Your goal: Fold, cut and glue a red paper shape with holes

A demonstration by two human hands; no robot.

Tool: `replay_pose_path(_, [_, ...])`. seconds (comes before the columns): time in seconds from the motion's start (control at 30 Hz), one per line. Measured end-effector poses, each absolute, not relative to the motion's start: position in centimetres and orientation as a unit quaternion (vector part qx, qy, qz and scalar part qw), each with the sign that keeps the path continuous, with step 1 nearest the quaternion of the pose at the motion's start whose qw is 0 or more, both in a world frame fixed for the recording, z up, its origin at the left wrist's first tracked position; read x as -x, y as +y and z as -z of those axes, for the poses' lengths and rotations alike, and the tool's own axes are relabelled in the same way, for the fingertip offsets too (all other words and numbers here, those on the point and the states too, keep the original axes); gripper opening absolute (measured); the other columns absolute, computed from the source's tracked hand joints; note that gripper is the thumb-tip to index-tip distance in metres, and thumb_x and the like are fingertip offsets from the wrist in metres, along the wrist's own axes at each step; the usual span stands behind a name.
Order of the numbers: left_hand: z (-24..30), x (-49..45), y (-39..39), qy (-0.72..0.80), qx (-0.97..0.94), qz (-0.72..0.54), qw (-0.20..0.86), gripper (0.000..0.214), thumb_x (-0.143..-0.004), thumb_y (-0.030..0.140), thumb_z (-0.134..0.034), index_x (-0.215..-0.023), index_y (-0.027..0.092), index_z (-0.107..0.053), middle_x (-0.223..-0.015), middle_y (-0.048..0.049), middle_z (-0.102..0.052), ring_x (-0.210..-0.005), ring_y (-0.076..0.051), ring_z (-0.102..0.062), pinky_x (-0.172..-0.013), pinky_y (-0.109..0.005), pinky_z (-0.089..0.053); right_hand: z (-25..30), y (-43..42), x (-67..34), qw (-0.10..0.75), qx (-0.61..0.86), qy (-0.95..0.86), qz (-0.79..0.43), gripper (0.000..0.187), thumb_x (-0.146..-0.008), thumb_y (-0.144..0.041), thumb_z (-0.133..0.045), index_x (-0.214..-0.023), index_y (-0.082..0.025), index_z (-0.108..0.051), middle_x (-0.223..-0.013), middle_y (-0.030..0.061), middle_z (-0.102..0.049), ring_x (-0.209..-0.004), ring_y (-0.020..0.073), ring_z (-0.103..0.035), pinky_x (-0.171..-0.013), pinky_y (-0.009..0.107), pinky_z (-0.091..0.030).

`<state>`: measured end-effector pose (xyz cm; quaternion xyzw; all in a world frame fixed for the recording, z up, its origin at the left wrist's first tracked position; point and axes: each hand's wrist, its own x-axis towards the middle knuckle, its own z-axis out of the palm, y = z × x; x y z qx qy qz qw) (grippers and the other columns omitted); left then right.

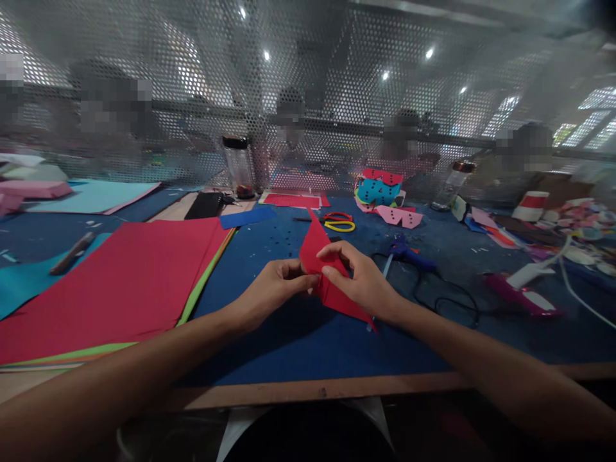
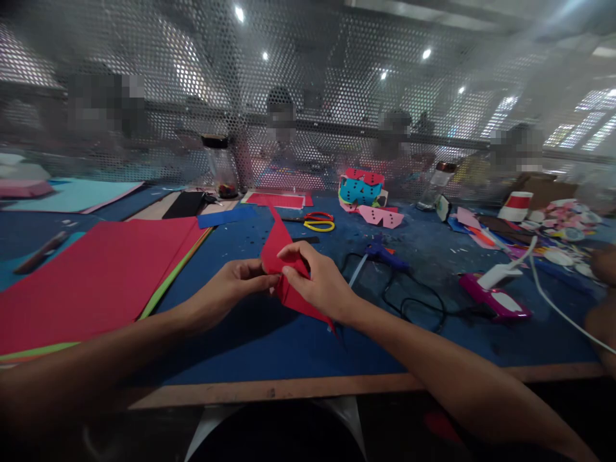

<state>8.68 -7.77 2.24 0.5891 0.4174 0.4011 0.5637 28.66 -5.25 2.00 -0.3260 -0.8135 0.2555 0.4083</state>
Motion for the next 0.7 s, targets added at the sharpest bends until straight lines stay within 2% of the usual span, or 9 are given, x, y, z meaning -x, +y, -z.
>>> replay_pose_path(0.27, [-2.1, -8.8, -7.58, 0.419, -0.568, -0.407, 0.58, 0.021, -0.074, 0.032, -0.08, -0.083, 0.014, -0.072, -0.076, -0.0023, -0.068, -0.07, -0.014, -0.058, -0.07, -0.027, -0.045, -2.13, -5.41, -28.69, 0.395, 0.315, -0.825, -0.255, 0.021, -0.094, -0.021, -0.056, -0.114, -0.024, -0.059, -0.114, 0.0026, -0.067, -0.106, 0.0169, -0.063, -0.094, 0.031, -0.048])
replay_pose_path(0.43, [-2.01, -8.83, -7.71, 0.421, -0.56, -0.41, 0.585, 0.019, -0.076, 0.031, -0.077, -0.083, 0.014, -0.073, -0.075, -0.0022, -0.068, -0.069, -0.014, -0.057, -0.07, -0.026, -0.046, -2.17, -5.46, -28.73, 0.396, 0.302, -0.834, -0.237, 0.022, -0.095, -0.019, -0.055, -0.116, -0.024, -0.058, -0.115, 0.0031, -0.067, -0.109, 0.0172, -0.063, -0.097, 0.032, -0.047])
replay_pose_path(0.7, [-1.58, -8.91, -7.53, 0.409, -0.549, -0.416, 0.599, 0.012, -0.07, 0.02, -0.077, -0.082, 0.016, -0.074, -0.074, -0.0003, -0.072, -0.071, -0.014, -0.062, -0.071, -0.025, -0.048, -2.16, -5.87, -28.62, 0.379, 0.296, -0.848, -0.224, 0.02, -0.096, -0.02, -0.052, -0.116, -0.024, -0.057, -0.113, 0.0029, -0.068, -0.105, 0.0169, -0.065, -0.093, 0.031, -0.048])
